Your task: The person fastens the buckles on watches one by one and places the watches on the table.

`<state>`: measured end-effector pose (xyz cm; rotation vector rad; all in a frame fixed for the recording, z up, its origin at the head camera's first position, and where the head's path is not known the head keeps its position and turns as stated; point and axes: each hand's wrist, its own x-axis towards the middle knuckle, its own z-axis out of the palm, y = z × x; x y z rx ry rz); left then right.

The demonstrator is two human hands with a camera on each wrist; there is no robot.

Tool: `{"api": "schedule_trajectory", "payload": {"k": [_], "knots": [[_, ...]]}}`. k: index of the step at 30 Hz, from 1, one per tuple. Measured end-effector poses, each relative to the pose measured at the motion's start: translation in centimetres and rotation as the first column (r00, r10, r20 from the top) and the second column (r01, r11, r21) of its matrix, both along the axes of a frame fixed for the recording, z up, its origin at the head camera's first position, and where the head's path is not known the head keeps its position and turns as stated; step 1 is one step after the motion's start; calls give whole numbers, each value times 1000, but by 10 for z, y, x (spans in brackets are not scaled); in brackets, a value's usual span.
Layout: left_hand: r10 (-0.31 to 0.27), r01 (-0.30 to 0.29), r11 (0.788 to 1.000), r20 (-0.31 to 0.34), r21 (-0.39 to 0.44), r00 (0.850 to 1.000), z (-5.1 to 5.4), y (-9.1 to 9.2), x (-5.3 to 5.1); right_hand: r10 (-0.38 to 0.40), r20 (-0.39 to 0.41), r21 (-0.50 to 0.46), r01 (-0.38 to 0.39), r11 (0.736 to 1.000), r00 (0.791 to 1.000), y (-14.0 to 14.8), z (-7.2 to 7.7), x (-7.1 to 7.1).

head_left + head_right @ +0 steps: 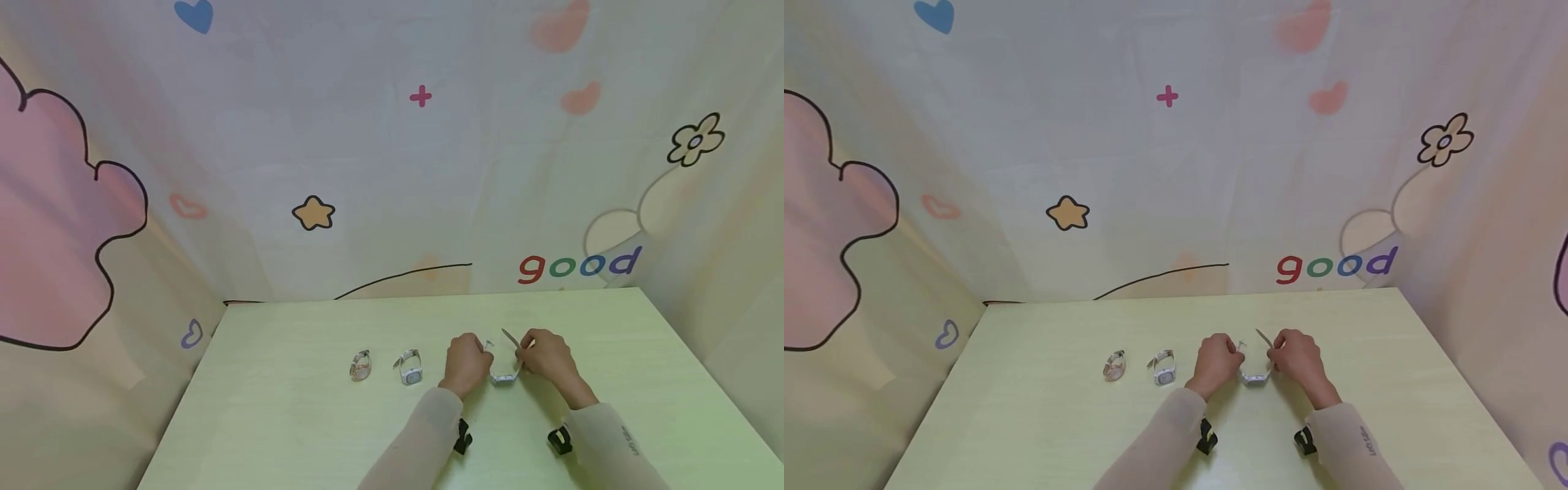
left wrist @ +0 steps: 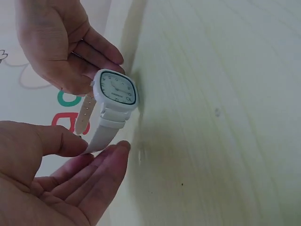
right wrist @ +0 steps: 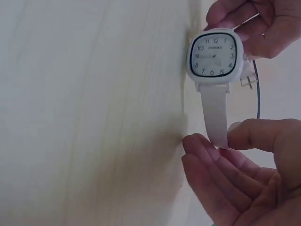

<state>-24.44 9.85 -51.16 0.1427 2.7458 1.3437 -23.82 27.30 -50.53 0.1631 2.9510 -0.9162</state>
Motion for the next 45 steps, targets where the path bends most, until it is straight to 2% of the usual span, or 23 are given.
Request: {"api": "schedule_trajectory", "payload": {"k": [3, 8, 15, 20, 23, 28, 31, 34, 37, 40, 42, 45], "knots": [[6, -7, 999, 5, 45, 1000, 2, -1, 1, -17, -6, -51, 16, 999, 1000, -2, 1, 1], [-18, 17, 992, 11, 127, 1000, 4, -7, 2, -54, -16, -166, 50, 985, 998, -7, 4, 4], [-33, 48, 983, -89, 178, 996, 13, -20, 5, -54, -94, -288, 25, 957, 994, -18, 17, 8], [-11, 57, 969, -190, 240, 982, 22, -30, 8, -52, -129, -329, 7, 944, 990, -28, 28, 16], [13, 55, 953, -223, 298, 975, 27, -36, 10, -43, -167, -333, -15, 943, 985, -34, 35, 20], [47, 53, 911, -231, 409, 972, 33, -46, 15, -43, -227, -354, -42, 934, 973, -44, 44, 26], [37, 82, 884, -243, 460, 969, 37, -54, 17, -55, -250, -380, -46, 924, 967, -49, 49, 30], [0, 116, 879, -244, 463, 970, 42, -63, 20, -56, -262, -393, -54, 918, 963, -53, 54, 33], [-45, 155, 890, -256, 429, 966, 48, -73, 24, -51, -267, -398, -63, 915, 962, -57, 60, 37], [-69, 173, 891, -251, 419, 966, 54, -83, 27, -45, -269, -409, -72, 910, 962, -61, 66, 41], [-72, 171, 880, -232, 443, 970, 57, -89, 29, -40, -276, -413, -81, 907, 960, -64, 69, 43], [-77, 171, 844, -200, 509, 977, 59, -95, 32, -31, -292, -411, -96, 907, 956, -69, 70, 49]]}}
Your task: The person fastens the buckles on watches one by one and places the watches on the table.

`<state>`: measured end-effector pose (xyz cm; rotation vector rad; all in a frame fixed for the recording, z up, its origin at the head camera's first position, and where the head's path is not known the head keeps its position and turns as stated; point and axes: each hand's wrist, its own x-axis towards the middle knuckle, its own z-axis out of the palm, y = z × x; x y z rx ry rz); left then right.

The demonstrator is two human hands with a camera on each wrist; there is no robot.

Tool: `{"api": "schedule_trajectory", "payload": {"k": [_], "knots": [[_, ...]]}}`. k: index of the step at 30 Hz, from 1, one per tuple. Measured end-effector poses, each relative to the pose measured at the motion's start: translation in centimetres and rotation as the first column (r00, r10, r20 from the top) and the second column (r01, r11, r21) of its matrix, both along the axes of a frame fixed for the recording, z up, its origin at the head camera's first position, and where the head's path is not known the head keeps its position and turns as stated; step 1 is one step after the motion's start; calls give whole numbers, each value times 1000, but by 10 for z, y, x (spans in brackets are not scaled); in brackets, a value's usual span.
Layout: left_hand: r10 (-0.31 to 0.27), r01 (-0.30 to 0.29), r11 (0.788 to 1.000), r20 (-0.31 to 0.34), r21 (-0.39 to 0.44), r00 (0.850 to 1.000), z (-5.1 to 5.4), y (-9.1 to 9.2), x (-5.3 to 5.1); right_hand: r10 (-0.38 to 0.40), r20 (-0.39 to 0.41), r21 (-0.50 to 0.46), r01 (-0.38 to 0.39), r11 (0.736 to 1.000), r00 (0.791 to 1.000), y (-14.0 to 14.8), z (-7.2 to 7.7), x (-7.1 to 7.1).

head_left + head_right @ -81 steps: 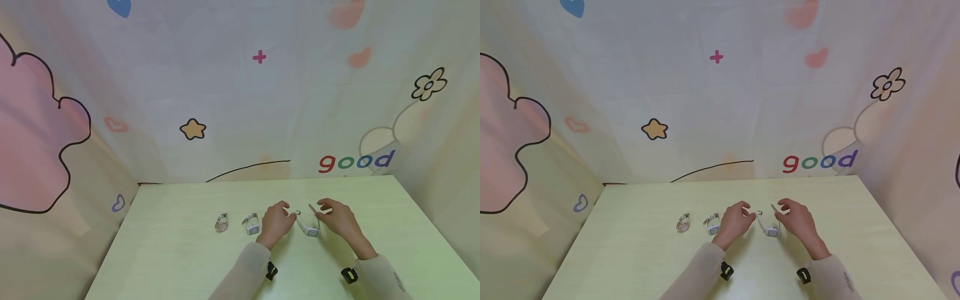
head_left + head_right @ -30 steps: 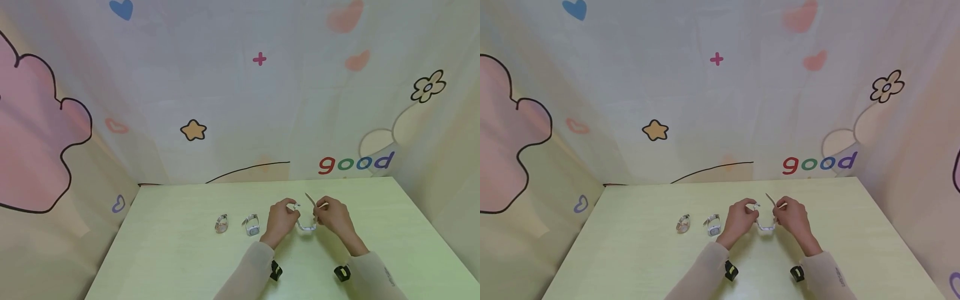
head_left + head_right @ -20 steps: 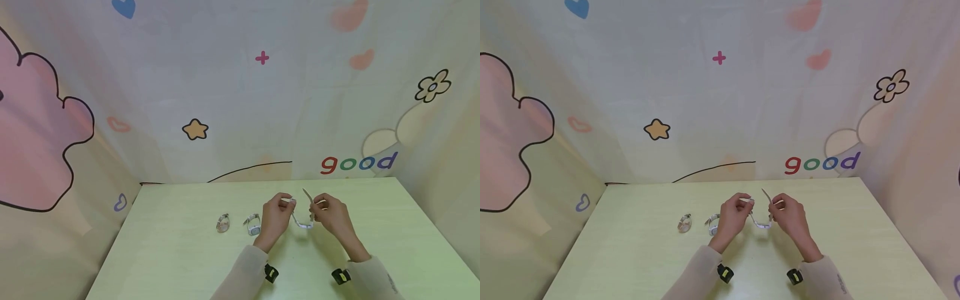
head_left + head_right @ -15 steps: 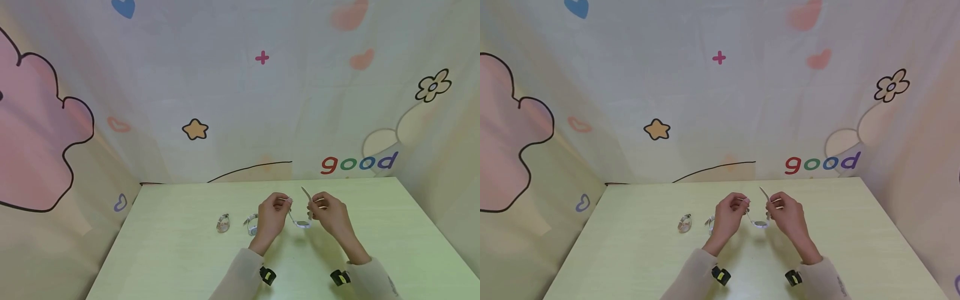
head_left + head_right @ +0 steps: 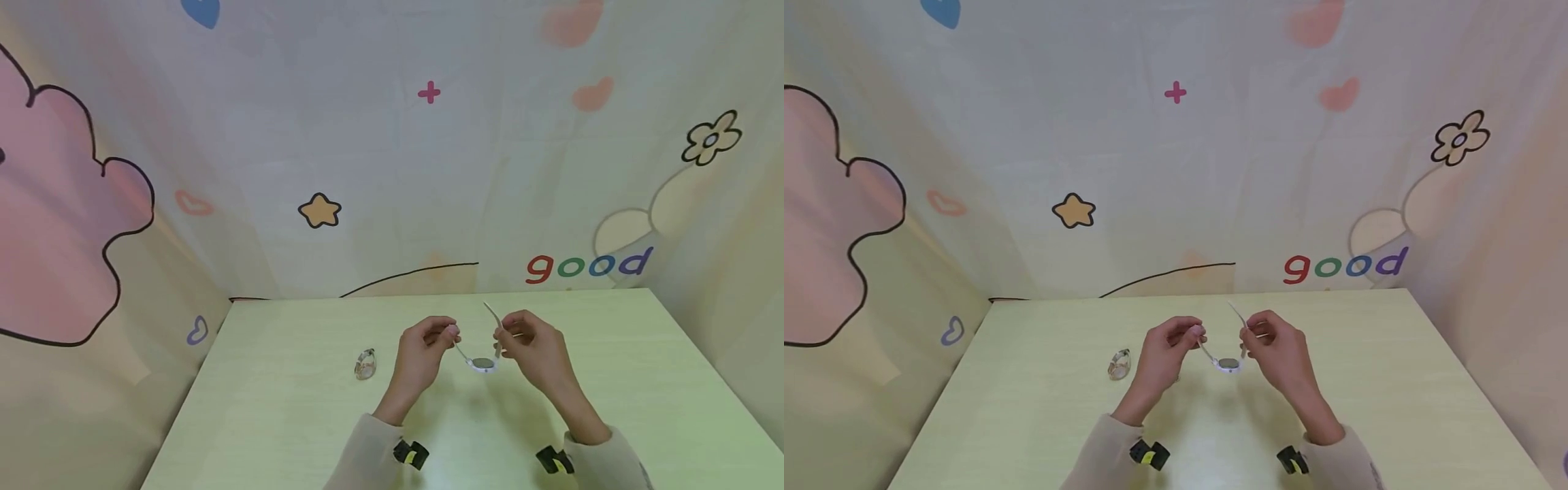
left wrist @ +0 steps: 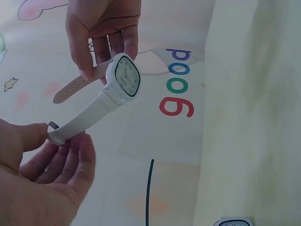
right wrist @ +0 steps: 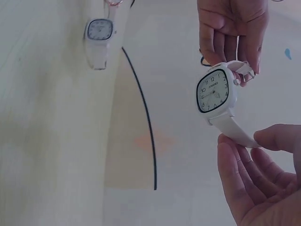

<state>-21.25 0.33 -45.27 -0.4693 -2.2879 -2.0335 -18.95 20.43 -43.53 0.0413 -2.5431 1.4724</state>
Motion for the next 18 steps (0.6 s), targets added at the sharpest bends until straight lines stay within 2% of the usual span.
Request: {"api": "schedule_trajectory", "payload": {"k": [4, 8, 14, 18], "knots": [[-33, 31, 994, 17, 108, 999, 3, -8, 1, 25, -34, -11, -26, 1000, 999, -7, 4, 3], [-49, 43, 984, 29, 170, 998, 3, -12, 5, 56, -64, -43, -59, 997, 996, -13, 5, 7], [-45, 38, 979, 29, 202, 999, 8, -20, 8, 96, -110, -60, -103, 993, 989, -21, 9, 10], [-17, 20, 977, -14, 212, 1000, 12, -26, 10, 116, -166, -69, -129, 989, 979, -25, 12, 12]]}}
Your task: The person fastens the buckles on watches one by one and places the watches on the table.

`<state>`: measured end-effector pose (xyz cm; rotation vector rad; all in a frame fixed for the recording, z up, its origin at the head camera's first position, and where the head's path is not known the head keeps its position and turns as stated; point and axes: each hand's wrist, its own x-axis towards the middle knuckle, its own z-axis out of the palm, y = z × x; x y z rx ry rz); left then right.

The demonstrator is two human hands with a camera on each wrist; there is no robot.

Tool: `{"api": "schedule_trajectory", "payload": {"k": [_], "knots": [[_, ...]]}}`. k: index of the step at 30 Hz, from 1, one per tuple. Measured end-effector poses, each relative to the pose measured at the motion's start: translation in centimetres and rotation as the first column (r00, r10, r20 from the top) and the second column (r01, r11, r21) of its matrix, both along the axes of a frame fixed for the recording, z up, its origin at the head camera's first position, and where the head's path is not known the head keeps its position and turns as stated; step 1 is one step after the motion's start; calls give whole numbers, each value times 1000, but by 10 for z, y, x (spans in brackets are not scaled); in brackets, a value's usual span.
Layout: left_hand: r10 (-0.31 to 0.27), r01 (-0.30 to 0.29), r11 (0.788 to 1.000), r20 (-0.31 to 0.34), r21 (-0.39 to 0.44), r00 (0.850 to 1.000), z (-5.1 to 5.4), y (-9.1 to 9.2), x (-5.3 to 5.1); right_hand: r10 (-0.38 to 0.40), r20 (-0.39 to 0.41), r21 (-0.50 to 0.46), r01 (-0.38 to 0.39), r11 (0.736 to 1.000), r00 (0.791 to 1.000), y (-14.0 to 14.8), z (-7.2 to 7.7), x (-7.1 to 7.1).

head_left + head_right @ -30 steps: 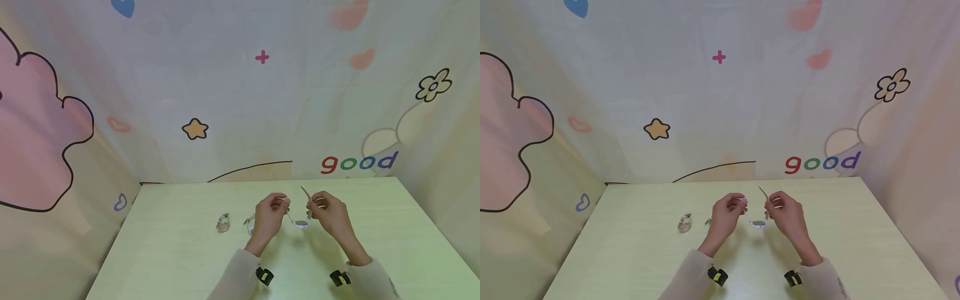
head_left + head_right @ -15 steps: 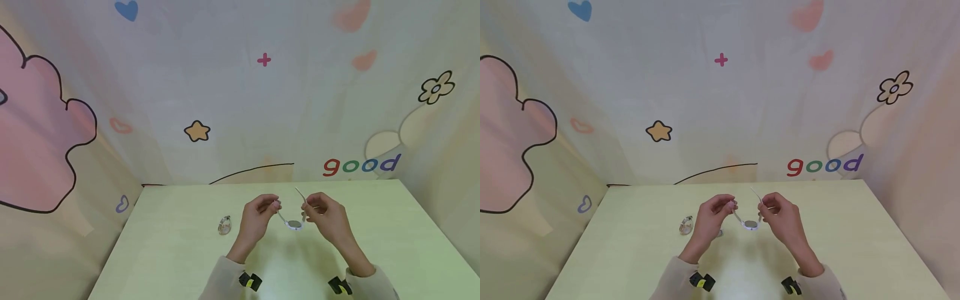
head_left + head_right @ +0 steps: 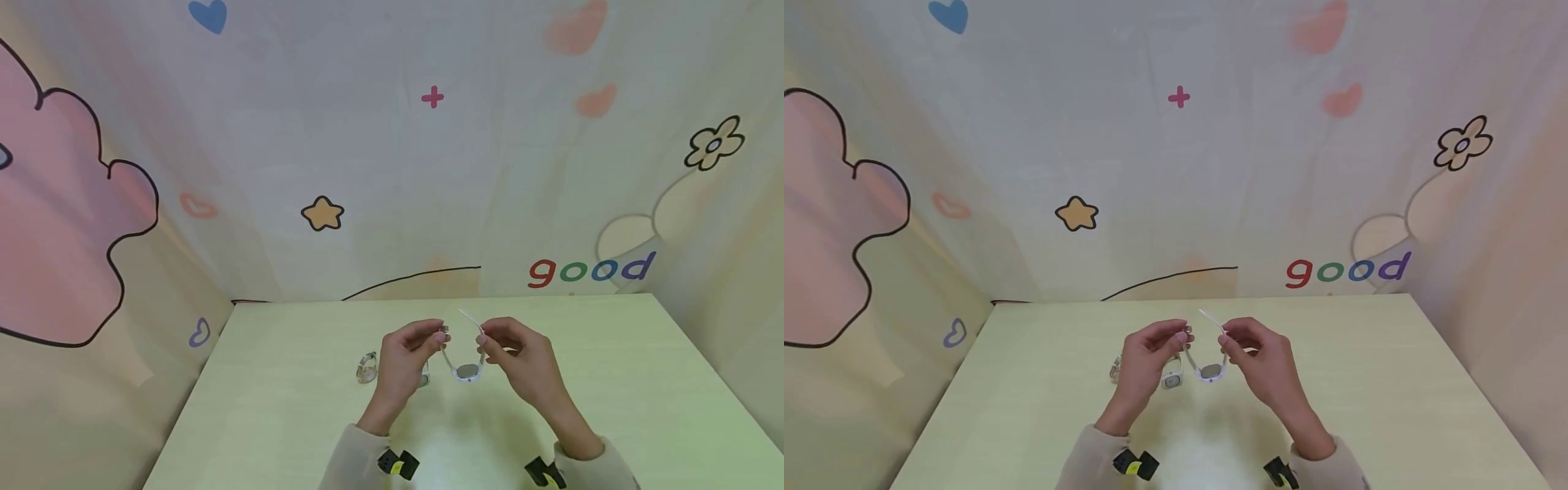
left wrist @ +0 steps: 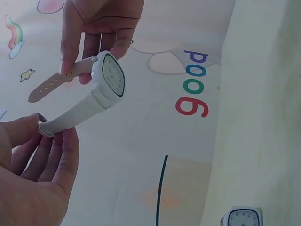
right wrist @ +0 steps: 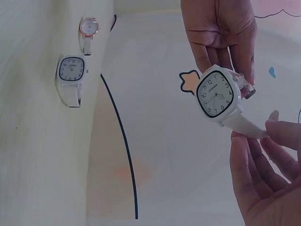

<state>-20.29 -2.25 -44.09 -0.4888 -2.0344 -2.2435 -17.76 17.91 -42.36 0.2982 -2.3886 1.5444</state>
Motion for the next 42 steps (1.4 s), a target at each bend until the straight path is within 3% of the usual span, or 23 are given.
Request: {"api": "schedule_trajectory", "payload": {"k": [5, 10, 19, 30, 42], "knots": [[61, -61, 998, -45, 17, 997, 6, -6, 2, 28, -41, -25, -30, 999, 999, -5, 3, 5], [78, -75, 996, -46, 54, 996, 12, -8, 5, 31, -33, -13, -32, 999, 999, -10, 6, 8], [60, -59, 995, -12, 77, 998, 20, -11, 13, 46, -32, 14, -46, 999, 998, -17, 7, 10], [77, -75, 995, -39, 64, 996, 20, -12, 16, 39, -26, 36, -38, 999, 999, -19, 6, 11], [12, -11, 1000, -22, 28, 1000, 20, -15, 20, 47, -75, 99, -40, 994, 996, -23, 9, 15]]}}
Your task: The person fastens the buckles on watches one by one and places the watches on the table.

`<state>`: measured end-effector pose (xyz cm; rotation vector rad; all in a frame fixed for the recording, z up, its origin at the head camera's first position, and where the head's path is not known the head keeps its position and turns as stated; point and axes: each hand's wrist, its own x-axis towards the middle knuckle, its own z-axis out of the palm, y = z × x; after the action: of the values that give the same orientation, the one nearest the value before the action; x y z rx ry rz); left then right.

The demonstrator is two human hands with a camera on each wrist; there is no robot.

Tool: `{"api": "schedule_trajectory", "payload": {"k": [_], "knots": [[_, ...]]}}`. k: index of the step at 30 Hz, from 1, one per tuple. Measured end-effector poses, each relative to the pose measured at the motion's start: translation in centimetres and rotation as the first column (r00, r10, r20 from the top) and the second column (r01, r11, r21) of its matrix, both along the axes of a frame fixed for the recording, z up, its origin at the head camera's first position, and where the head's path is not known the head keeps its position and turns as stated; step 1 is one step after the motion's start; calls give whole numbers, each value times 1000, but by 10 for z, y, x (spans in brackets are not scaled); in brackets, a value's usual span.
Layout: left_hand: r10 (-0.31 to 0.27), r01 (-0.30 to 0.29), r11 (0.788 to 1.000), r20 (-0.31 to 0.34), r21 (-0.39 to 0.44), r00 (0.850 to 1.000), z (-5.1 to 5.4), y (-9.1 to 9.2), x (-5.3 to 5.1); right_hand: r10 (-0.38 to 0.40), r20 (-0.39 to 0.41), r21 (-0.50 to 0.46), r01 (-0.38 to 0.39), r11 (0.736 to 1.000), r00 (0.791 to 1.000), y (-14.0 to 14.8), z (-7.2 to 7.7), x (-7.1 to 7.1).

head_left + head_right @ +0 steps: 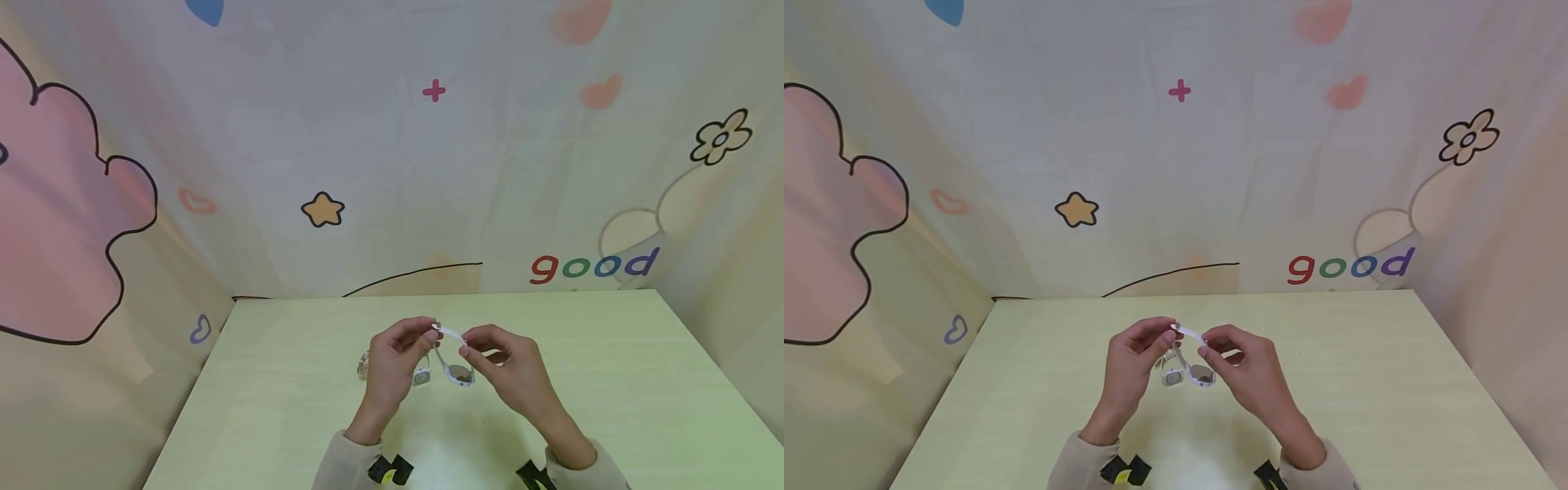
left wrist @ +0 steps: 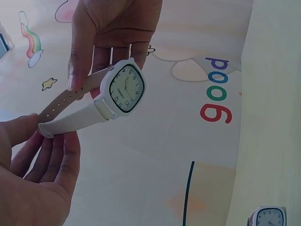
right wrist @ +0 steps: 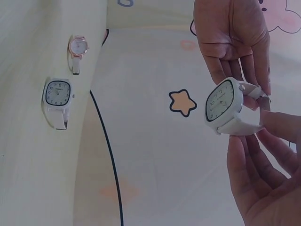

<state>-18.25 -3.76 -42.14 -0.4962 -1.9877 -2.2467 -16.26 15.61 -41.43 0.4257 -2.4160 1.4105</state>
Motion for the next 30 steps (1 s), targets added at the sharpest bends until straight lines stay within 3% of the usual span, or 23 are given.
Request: {"api": "schedule_trajectory", "payload": {"k": [8, 15, 19, 24, 30], "knots": [[1, 1, 999, 20, -53, 1000, -2, -2, 2, 13, -7, 12, -13, 1000, 1000, -3, -2, -1], [9, -6, 996, 39, -85, 999, -4, -3, 2, 75, -34, -8, -75, 997, 997, -6, -4, -3], [29, -27, 997, 33, -70, 999, -3, -3, 3, 98, -36, -32, -99, 995, 995, -7, -6, -4], [65, -65, 998, -1, -20, 998, 0, -4, 5, 157, 20, -67, -155, 986, 987, -9, -10, -5], [75, -75, 997, 12, -16, 997, 0, -7, 5, 140, 16, -68, -139, 988, 990, -11, -9, -5]]}}
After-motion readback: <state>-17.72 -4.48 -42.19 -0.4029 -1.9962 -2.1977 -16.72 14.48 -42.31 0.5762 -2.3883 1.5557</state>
